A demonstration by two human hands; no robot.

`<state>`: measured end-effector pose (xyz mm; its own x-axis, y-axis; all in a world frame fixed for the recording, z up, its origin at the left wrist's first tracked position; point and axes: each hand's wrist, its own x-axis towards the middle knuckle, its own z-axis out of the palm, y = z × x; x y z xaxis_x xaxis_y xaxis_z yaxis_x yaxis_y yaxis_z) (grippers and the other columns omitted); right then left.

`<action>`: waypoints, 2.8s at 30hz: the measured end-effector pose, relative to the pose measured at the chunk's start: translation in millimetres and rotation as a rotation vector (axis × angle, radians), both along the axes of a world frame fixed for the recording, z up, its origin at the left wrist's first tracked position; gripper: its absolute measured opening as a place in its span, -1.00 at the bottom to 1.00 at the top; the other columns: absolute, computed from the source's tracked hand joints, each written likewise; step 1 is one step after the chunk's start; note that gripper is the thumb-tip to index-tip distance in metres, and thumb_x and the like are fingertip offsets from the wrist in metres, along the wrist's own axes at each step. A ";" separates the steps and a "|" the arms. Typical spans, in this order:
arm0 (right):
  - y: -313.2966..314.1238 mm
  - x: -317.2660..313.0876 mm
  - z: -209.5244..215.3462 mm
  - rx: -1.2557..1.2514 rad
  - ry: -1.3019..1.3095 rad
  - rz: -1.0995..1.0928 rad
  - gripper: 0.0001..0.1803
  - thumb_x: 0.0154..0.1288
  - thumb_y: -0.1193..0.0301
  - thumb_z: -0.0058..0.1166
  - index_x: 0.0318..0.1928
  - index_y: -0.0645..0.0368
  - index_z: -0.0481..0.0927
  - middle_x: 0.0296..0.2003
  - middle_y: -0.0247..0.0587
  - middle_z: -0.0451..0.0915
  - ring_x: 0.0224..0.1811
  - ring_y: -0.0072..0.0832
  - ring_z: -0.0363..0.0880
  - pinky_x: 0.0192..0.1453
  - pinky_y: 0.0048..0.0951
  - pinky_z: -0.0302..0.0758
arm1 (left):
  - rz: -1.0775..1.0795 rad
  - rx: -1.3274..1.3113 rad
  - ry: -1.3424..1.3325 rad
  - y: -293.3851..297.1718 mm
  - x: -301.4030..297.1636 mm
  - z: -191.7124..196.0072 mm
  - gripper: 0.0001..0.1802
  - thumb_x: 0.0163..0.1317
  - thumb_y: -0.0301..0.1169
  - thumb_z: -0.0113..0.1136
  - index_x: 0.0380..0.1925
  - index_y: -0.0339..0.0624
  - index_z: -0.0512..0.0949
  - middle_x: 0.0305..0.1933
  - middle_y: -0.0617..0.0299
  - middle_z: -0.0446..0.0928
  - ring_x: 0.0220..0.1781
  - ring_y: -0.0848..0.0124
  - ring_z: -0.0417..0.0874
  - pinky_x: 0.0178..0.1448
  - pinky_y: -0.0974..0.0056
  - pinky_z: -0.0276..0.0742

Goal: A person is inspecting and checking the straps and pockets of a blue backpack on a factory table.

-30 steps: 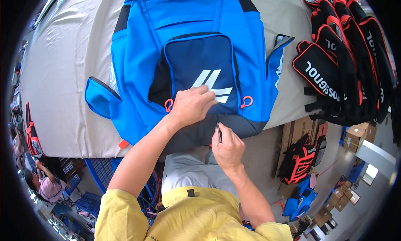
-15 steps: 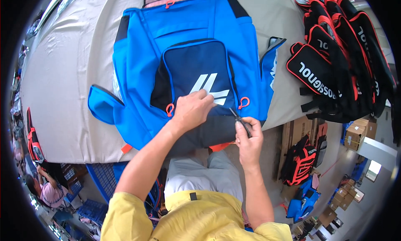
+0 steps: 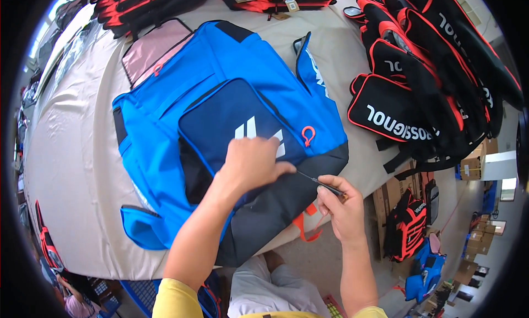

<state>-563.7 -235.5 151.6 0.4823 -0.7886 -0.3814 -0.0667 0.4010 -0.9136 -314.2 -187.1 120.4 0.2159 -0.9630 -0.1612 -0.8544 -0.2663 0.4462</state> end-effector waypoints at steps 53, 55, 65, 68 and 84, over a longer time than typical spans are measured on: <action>23.6 45.7 -82.5 -1.296 0.302 0.142 -0.91 0.40 0.61 0.42 -0.14 0.30 0.75 -0.46 -0.16 0.63 -0.51 -0.28 0.59 -0.41 -0.26 0.47 | 0.120 -0.450 0.316 26.8 -1.5 -50.0 -0.70 0.50 -0.24 0.37 -0.36 -0.20 0.62 -0.45 -0.05 0.67 -0.32 -0.17 0.73 -0.26 -0.14 0.57; 23.5 45.2 -82.8 -1.290 0.307 0.137 -0.91 0.40 0.61 0.42 -0.14 0.30 0.75 -0.46 -0.16 0.63 -0.51 -0.28 0.59 -0.41 -0.26 0.47 | 0.114 -0.455 0.309 26.5 -1.5 -50.5 -0.69 0.50 -0.24 0.37 -0.37 -0.20 0.61 -0.45 -0.05 0.67 -0.32 -0.17 0.73 -0.26 -0.13 0.57; 24.0 46.9 -83.5 -1.281 0.296 0.120 -0.90 0.39 0.64 0.43 -0.15 0.30 0.76 -0.46 -0.16 0.64 -0.52 -0.30 0.59 -0.41 -0.28 0.46 | 0.118 -0.458 0.304 26.8 -1.8 -50.3 -0.68 0.50 -0.24 0.38 -0.38 -0.20 0.59 -0.46 -0.05 0.67 -0.33 -0.17 0.72 -0.28 -0.13 0.57; 21.6 45.1 -85.6 -1.319 0.319 0.145 -0.83 0.34 0.64 0.45 -0.10 0.28 0.75 -0.42 -0.18 0.66 -0.49 -0.29 0.63 -0.39 -0.29 0.53 | 0.115 -0.457 0.294 25.6 -1.9 -51.7 -0.67 0.51 -0.23 0.38 -0.39 -0.20 0.59 -0.46 -0.05 0.66 -0.33 -0.18 0.72 -0.28 -0.13 0.57; 18.9 40.5 -85.7 -1.224 0.299 0.156 -0.83 0.35 0.65 0.45 -0.09 0.28 0.75 -0.45 -0.19 0.63 -0.51 -0.32 0.61 -0.42 -0.29 0.50 | 0.116 -0.456 0.296 26.5 -1.2 -53.0 -0.66 0.51 -0.22 0.36 -0.39 -0.21 0.59 -0.46 -0.06 0.66 -0.34 -0.18 0.71 -0.29 -0.14 0.55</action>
